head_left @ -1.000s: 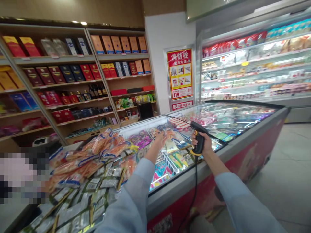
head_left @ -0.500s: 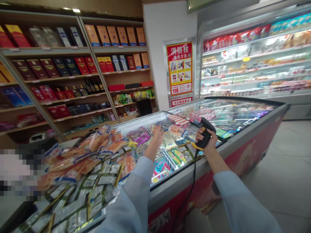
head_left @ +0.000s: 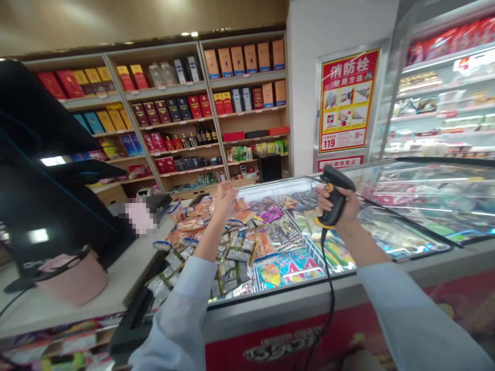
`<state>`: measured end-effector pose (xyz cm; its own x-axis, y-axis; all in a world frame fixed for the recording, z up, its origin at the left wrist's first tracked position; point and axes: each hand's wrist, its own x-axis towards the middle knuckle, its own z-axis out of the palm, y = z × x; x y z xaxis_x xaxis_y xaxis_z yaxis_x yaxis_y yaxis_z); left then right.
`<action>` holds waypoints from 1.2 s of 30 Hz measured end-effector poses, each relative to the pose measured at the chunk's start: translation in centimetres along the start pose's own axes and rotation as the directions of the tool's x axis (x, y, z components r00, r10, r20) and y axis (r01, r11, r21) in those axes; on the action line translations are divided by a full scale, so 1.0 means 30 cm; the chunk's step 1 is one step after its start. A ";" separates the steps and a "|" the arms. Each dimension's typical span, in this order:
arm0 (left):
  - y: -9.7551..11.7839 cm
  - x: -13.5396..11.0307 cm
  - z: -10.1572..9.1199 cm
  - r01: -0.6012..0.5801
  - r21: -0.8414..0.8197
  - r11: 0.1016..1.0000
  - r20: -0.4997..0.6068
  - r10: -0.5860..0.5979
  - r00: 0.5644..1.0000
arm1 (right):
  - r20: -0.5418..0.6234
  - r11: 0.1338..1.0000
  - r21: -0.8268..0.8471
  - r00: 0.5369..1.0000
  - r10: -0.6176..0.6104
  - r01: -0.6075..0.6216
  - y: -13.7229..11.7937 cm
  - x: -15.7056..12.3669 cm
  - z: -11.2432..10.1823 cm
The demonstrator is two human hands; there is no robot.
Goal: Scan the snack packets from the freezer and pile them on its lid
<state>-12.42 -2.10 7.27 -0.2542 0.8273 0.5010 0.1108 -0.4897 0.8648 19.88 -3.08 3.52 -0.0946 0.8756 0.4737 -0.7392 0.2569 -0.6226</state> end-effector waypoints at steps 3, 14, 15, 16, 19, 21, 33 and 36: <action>-0.080 -0.034 -0.101 -0.087 0.230 0.969 -0.052 0.101 0.994 | 0.085 0.992 0.047 0.990 0.113 -0.118 0.172 0.055 0.064; -0.265 -0.130 -0.092 -0.052 0.940 0.338 0.038 0.047 0.998 | 0.174 0.870 -0.144 0.853 0.491 -0.472 0.534 0.133 0.089; -0.264 -0.134 -0.091 -0.030 0.959 0.283 0.031 0.003 1.000 | 0.182 0.863 -0.145 0.845 0.503 -0.483 0.540 0.128 0.088; -0.263 -0.137 -0.090 -0.015 0.969 0.248 0.023 -0.031 0.999 | 0.190 0.854 -0.148 0.834 0.519 -0.498 0.544 0.121 0.087; -0.265 -0.143 -0.092 -0.023 0.968 0.248 0.046 -0.086 0.995 | 0.202 0.830 -0.171 0.806 0.557 -0.531 0.546 0.103 0.088; -0.267 -0.145 -0.097 -0.054 0.944 0.326 0.089 -0.094 0.992 | 0.197 0.836 -0.175 0.814 0.547 -0.520 0.542 0.094 0.093; -0.226 -0.117 -0.167 -0.057 0.764 0.643 -0.271 0.401 0.875 | 0.428 0.843 -0.140 0.736 0.524 -0.519 0.505 0.047 0.136; -0.246 -0.115 -0.175 -0.120 0.753 0.647 -0.281 0.481 0.830 | 0.507 0.809 -0.146 0.660 0.555 -0.569 0.509 0.046 0.126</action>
<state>-17.40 -2.77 -1.03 -0.4277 0.3739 0.8229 0.8258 -0.2086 0.5240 5.93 0.49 -2.98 -0.8107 0.5127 0.2827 -0.4470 -0.2303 -0.8644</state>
